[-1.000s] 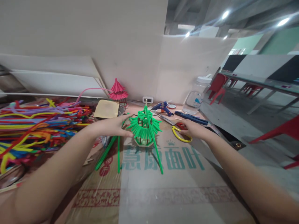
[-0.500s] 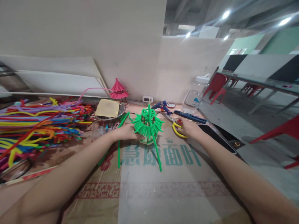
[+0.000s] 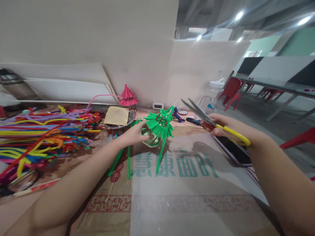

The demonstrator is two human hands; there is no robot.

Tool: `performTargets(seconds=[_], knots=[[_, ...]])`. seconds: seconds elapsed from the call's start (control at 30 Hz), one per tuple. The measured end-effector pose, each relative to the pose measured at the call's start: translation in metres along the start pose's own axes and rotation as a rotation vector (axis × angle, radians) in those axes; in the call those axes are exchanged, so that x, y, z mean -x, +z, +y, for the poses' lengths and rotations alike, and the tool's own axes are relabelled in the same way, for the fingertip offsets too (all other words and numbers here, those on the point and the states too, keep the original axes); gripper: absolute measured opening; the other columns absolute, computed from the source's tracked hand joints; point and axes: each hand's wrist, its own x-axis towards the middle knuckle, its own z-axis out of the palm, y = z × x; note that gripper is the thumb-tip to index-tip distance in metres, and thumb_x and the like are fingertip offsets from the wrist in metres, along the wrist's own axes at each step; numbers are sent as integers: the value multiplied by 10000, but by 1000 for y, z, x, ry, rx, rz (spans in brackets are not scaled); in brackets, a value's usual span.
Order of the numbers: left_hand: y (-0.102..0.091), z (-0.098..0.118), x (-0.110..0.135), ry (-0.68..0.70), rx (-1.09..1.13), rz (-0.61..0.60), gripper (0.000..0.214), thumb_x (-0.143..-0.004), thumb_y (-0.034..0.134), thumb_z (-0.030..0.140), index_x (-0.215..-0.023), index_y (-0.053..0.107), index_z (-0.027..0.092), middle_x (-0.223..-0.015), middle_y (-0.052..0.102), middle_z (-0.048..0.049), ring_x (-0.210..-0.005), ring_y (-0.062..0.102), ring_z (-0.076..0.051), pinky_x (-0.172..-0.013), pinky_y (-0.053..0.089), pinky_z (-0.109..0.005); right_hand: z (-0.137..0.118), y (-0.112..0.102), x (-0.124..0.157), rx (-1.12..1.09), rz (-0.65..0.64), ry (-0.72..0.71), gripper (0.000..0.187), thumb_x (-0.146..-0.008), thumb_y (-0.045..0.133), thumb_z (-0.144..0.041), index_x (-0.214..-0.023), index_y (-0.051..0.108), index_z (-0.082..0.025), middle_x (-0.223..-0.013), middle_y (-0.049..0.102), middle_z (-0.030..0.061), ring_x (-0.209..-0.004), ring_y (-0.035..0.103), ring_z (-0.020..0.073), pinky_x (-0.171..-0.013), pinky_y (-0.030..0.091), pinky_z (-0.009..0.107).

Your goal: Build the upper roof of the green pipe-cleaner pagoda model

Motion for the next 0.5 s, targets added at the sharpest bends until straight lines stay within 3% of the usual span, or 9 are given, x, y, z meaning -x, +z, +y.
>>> performTargets(seconds=[0.17, 0.3, 0.5], knots=[[-14, 11, 0, -14, -75, 91, 587, -787, 725, 429, -1279, 560, 152, -1232, 652, -112, -1145, 607, -297, -1010, 490, -412, -6, -12, 4, 87, -197, -6, 688, -756, 652, -744, -1191, 651, -211, -1142, 668, 137, -1053, 621, 339, -893, 508, 433], [-17, 19, 1, -13, -83, 113, 558, -821, 701, 463, -1266, 550, 162, -1182, 643, -98, -1071, 606, -266, -973, 498, -411, -5, -8, -2, 127, -225, -17, 693, -739, 632, -792, -1119, 676, -214, -1066, 677, 115, -980, 628, 326, -847, 510, 420], [-8, 16, -1, 33, 10, 35, 476, -844, 691, 431, -1247, 593, 197, -1231, 653, -87, -1087, 631, -252, -961, 515, -378, -5, 5, -7, 143, -253, -82, 644, -776, 639, -755, -1134, 676, -220, -996, 651, 73, -922, 594, 276, -788, 492, 353]])
